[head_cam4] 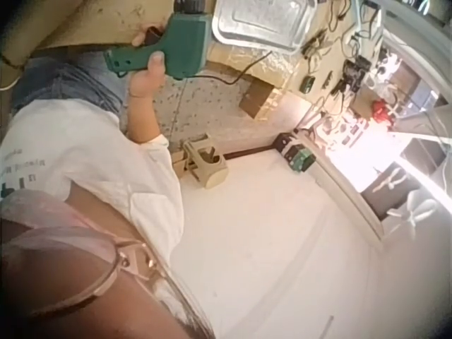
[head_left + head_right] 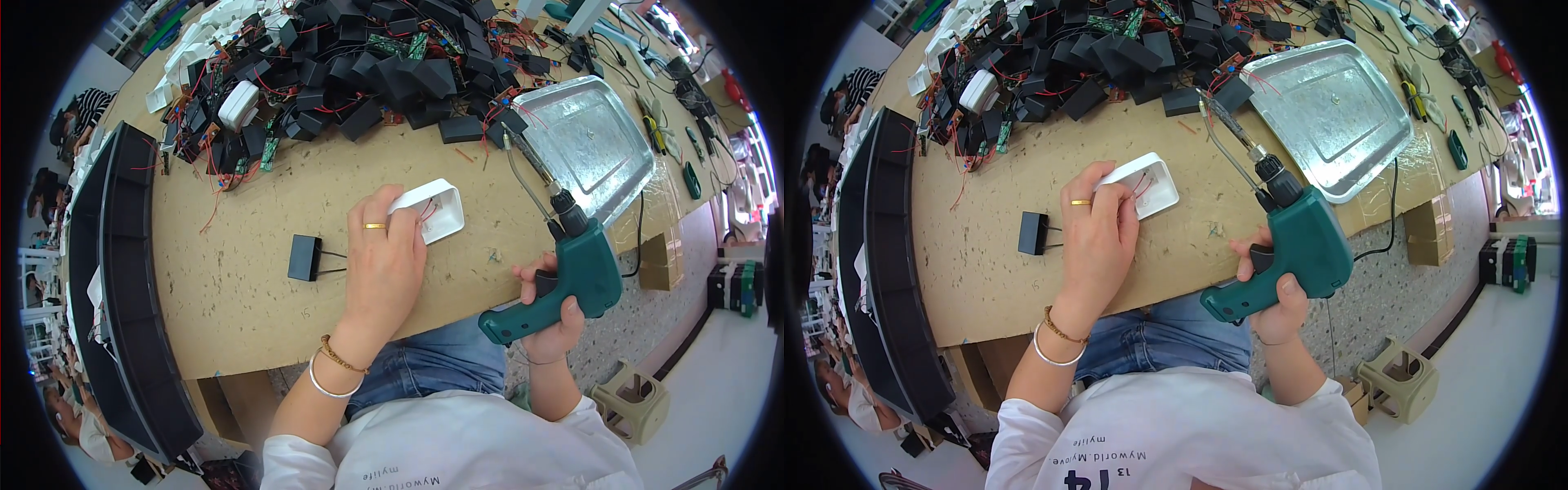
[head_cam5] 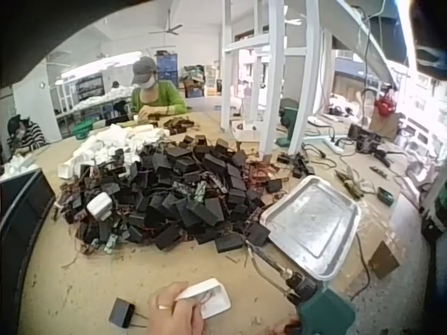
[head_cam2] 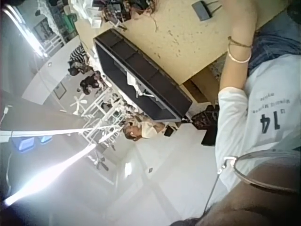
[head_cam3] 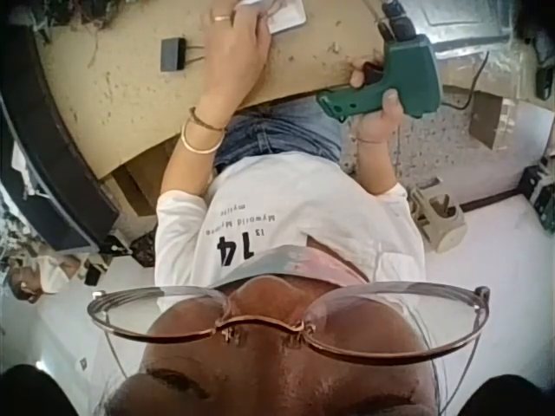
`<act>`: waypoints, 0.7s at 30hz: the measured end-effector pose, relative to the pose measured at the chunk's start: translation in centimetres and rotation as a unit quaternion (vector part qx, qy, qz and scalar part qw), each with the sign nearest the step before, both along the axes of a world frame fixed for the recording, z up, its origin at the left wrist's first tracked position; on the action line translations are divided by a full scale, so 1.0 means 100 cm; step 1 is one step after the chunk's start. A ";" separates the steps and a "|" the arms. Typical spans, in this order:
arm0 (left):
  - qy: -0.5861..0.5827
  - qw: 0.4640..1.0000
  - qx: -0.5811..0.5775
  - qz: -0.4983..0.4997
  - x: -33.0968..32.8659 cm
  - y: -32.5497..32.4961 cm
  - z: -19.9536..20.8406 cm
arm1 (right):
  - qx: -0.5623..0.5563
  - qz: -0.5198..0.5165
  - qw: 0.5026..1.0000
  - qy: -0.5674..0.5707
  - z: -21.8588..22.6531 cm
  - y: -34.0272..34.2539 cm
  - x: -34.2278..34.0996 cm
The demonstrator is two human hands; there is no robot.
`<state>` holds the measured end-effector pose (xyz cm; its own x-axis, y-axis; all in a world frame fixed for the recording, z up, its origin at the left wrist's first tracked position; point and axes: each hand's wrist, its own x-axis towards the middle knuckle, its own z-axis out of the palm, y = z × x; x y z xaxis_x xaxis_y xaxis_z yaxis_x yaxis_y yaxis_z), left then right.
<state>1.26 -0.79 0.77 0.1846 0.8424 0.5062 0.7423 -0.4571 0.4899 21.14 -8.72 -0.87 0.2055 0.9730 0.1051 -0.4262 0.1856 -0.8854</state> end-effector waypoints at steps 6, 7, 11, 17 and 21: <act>-0.017 1.000 -0.014 -0.001 0.001 -0.001 0.001 | -0.005 -0.003 1.000 -0.005 0.001 0.000 -0.001; -0.026 0.999 -0.024 -0.001 0.001 -0.002 0.003 | -0.009 -0.002 1.000 -0.010 0.001 -0.001 -0.001; -0.046 0.998 -0.029 -0.030 -0.004 -0.007 0.007 | 0.000 0.002 1.000 -0.009 0.001 0.000 0.000; 0.027 0.998 -0.042 -0.026 -0.018 -0.010 0.015 | 0.007 0.010 1.000 -0.012 0.000 0.001 0.002; 0.021 0.998 -0.059 -0.021 -0.029 -0.002 0.013 | 0.005 0.011 1.000 -0.003 0.000 0.002 0.000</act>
